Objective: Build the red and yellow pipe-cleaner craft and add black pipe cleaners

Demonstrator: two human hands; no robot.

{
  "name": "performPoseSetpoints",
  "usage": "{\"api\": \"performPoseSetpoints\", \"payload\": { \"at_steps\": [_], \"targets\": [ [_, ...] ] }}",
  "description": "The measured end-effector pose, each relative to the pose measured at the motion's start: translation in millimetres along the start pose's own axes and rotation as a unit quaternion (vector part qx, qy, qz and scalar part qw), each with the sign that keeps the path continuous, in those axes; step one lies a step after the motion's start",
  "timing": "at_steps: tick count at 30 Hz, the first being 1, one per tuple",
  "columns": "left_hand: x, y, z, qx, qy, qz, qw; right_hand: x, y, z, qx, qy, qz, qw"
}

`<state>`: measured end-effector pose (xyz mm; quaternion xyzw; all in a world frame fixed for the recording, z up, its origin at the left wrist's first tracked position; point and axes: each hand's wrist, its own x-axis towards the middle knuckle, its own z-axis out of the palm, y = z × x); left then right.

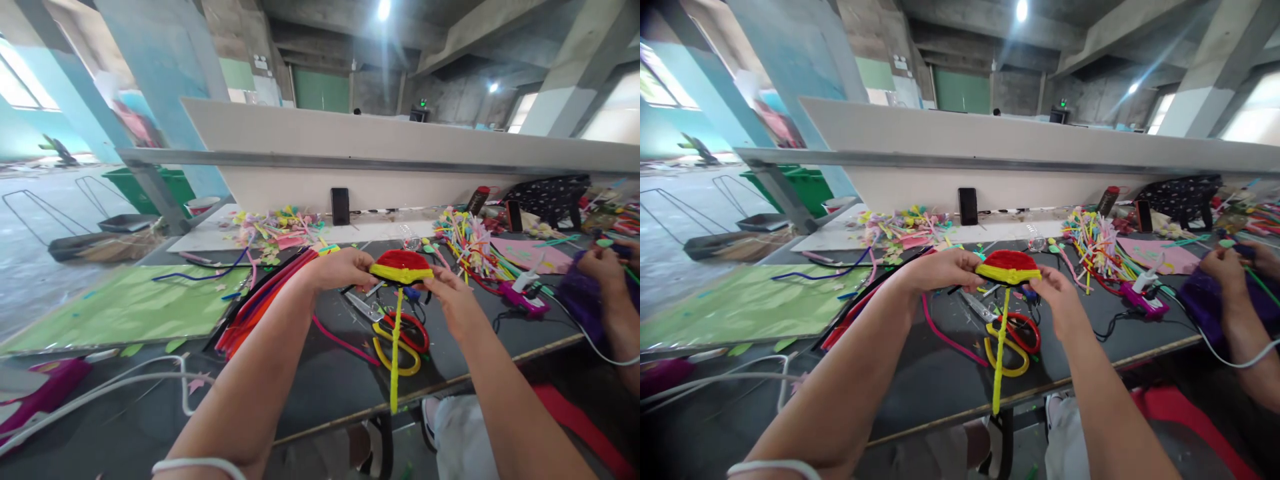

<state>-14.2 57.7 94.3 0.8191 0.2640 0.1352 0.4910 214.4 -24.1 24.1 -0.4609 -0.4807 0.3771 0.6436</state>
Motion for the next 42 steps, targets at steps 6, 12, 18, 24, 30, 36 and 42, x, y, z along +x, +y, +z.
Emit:
{"api": "performPoseSetpoints", "payload": {
  "at_steps": [6,12,18,24,30,36,42],
  "targets": [
    [0.5,7.5,9.6,0.092,-0.033,0.000,0.995,-14.4,-26.0,4.1,-0.398,0.004,-0.253,0.882],
    [8.5,11.1,25.9,0.110,-0.060,0.010,0.992,-28.0,-36.4,21.8,-0.554,-0.073,-0.275,0.782],
    [11.2,3.9,23.6,0.047,-0.086,-0.005,0.995,-28.4,-34.9,22.2,-0.568,-0.054,-0.277,0.773],
    [7.3,5.5,16.4,0.011,-0.073,-0.009,0.997,-30.5,-35.6,25.0,-0.584,-0.060,-0.251,0.770],
    [12.4,-0.8,17.9,-0.030,-0.083,0.003,0.996,-28.7,-34.4,26.3,-0.560,-0.084,-0.289,0.772],
    [13.0,1.7,20.8,-0.041,-0.056,-0.005,0.998,-26.2,-34.0,22.9,-0.543,-0.126,-0.299,0.774],
    [13.9,4.5,23.8,-0.036,-0.042,-0.021,0.998,-25.1,-31.4,19.2,-0.528,-0.132,-0.298,0.784]
  ]
}}
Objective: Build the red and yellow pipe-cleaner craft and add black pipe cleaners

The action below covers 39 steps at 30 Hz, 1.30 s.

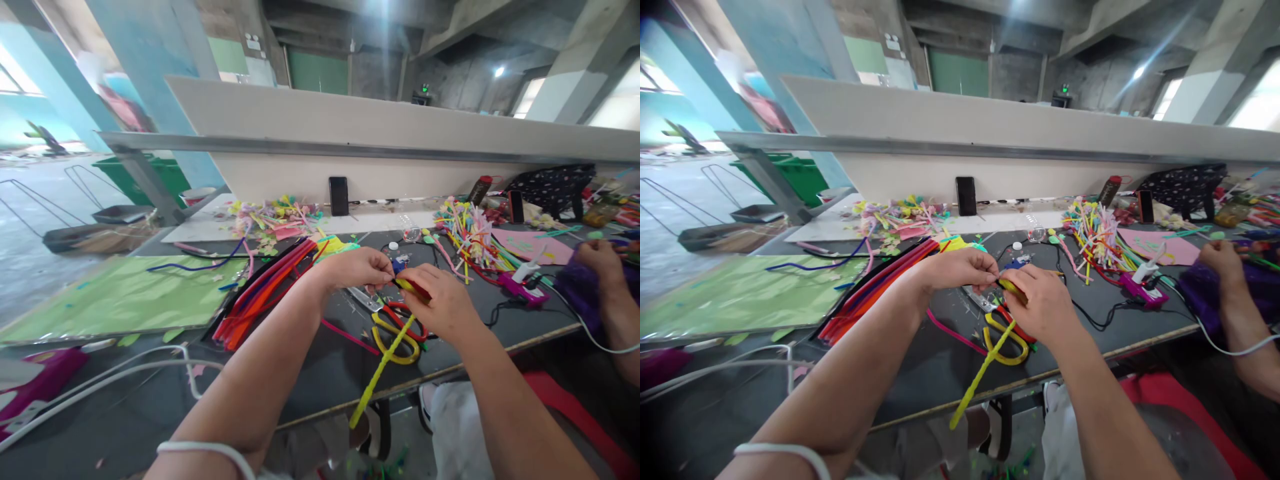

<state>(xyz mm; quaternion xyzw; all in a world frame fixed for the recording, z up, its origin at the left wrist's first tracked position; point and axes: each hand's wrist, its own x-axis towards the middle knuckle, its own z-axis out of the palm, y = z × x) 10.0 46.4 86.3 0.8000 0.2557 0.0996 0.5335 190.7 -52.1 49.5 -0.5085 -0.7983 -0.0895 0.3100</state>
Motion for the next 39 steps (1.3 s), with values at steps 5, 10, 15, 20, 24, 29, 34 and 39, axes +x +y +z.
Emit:
{"api": "performPoseSetpoints", "payload": {
  "at_steps": [5,10,15,20,24,29,34,39],
  "targets": [
    [2.3,-4.7,0.2,0.041,0.016,0.017,0.999,1.2,1.6,2.1,0.000,-0.008,0.001,1.000],
    [7.8,-4.6,6.2,0.114,0.090,0.087,0.986,0.7,5.4,0.1,0.004,0.013,0.019,1.000],
    [3.3,12.4,22.5,0.281,0.316,0.125,0.897,-1.9,11.9,-6.7,0.023,0.059,0.059,0.996],
    [-1.9,21.5,46.8,0.406,0.284,0.146,0.856,-3.9,18.7,-8.4,0.016,0.075,0.085,0.993],
    [-0.2,21.1,61.2,0.505,0.278,0.128,0.807,-4.7,20.8,-8.4,0.004,0.067,0.096,0.993],
    [5.3,16.9,69.4,0.562,0.290,0.118,0.766,-4.6,19.6,-8.2,-0.003,0.065,0.098,0.993],
    [15.7,7.4,61.3,0.437,0.289,0.130,0.841,-4.4,17.9,-7.3,0.005,0.064,0.097,0.993],
    [17.9,1.5,40.8,0.169,0.191,0.109,0.961,-4.1,16.6,-8.2,0.027,0.074,0.082,0.994]
  ]
}}
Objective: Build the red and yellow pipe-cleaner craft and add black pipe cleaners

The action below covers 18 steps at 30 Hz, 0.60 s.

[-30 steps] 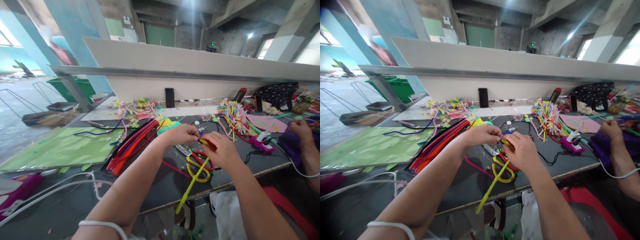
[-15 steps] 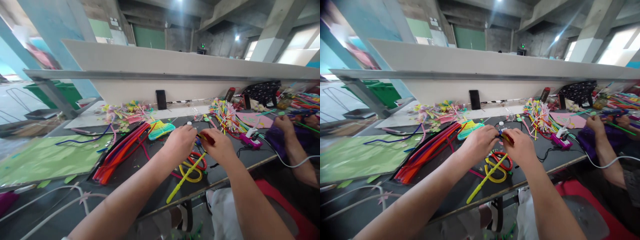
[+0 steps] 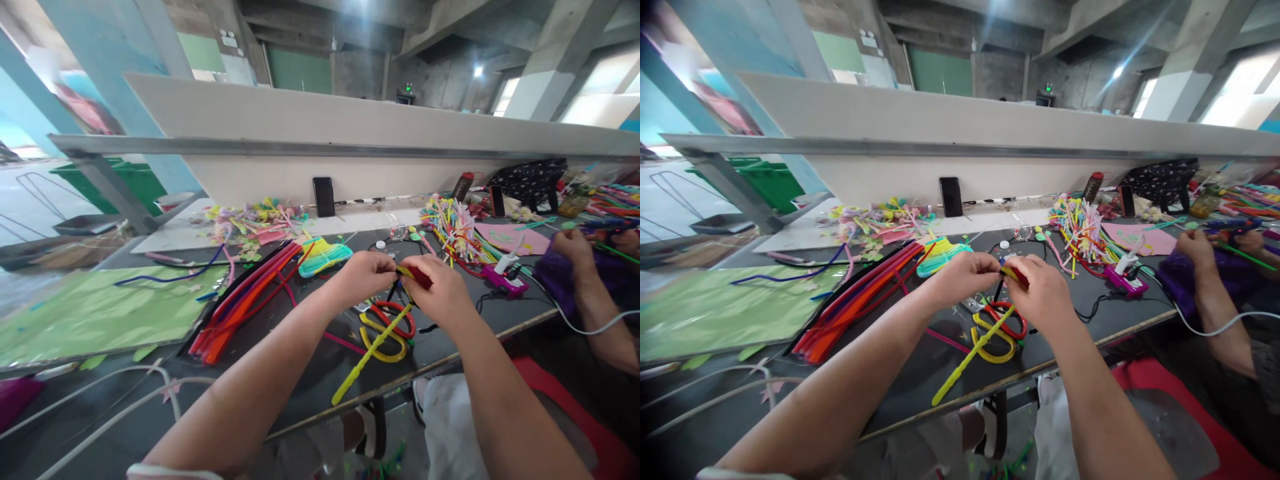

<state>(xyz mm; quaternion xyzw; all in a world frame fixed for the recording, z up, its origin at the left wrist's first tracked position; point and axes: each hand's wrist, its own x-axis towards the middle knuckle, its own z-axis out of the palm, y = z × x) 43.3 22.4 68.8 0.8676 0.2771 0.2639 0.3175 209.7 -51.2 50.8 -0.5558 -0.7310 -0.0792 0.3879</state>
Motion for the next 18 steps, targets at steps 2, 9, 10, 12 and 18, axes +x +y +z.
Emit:
{"api": "performPoseSetpoints", "payload": {
  "at_steps": [2,9,10,12,18],
  "targets": [
    [1.0,-5.8,-4.1,-0.113,-0.050,-0.021,0.992,0.3,-0.6,-0.6,0.008,-0.008,-0.006,1.000],
    [4.0,-23.0,-7.5,-0.269,-0.150,-0.044,0.950,-0.3,-3.8,-1.7,-0.005,-0.044,0.001,0.999],
    [3.8,-22.3,-9.5,-0.243,-0.157,-0.037,0.957,-0.6,-4.4,-1.7,-0.012,-0.043,0.006,0.999],
    [1.8,-17.4,-13.9,-0.144,-0.154,-0.009,0.977,-1.0,-5.4,-2.0,-0.024,-0.044,0.018,0.999],
    [-11.7,11.6,-8.5,0.264,0.013,0.096,0.960,-0.6,-7.6,-3.2,-0.048,-0.055,0.055,0.996]
  ]
}}
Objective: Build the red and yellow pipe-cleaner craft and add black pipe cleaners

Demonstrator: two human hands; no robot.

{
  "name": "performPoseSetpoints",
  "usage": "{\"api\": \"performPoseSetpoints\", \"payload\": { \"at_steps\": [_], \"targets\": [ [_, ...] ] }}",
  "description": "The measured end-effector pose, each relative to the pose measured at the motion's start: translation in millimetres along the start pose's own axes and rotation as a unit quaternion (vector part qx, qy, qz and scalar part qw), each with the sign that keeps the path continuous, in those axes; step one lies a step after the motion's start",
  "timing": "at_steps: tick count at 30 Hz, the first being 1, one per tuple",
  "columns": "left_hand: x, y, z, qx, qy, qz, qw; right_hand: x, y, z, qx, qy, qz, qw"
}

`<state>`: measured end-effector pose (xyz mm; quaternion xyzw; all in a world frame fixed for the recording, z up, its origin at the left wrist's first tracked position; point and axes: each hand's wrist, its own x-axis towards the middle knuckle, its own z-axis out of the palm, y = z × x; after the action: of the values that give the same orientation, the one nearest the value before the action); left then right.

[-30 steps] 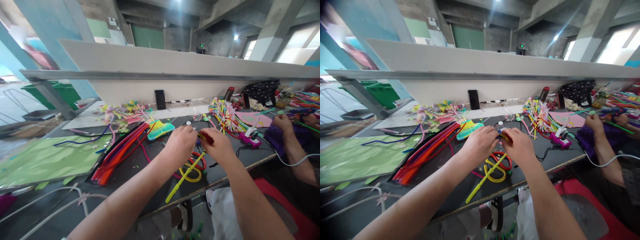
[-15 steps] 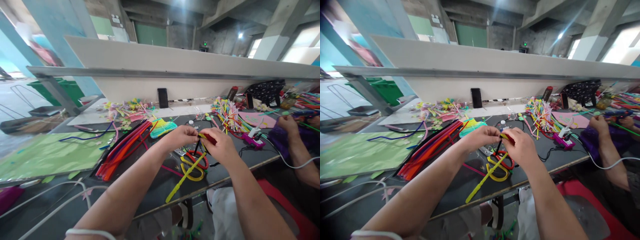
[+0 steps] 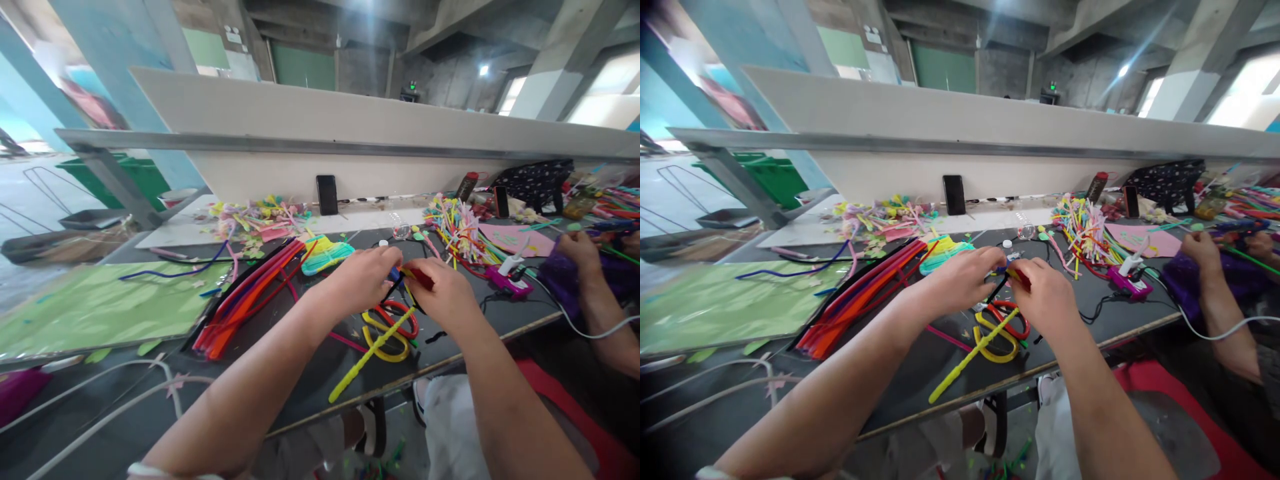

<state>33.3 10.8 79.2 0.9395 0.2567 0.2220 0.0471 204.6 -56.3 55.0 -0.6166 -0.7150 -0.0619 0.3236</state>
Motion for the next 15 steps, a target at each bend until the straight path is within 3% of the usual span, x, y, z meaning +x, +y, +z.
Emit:
{"api": "performPoseSetpoints", "payload": {
  "at_steps": [3,6,15],
  "targets": [
    [-0.2,11.9,6.2,0.114,0.015,0.005,0.993,-0.4,-1.9,-0.2,-0.017,0.002,0.014,1.000],
    [2.8,12.9,11.8,0.142,0.027,0.018,0.989,-0.6,-2.6,0.2,-0.018,-0.003,0.021,1.000],
    [5.9,-7.1,14.5,0.031,0.041,0.095,0.994,-0.6,3.0,0.5,-0.018,-0.013,0.024,0.999]
  ]
}}
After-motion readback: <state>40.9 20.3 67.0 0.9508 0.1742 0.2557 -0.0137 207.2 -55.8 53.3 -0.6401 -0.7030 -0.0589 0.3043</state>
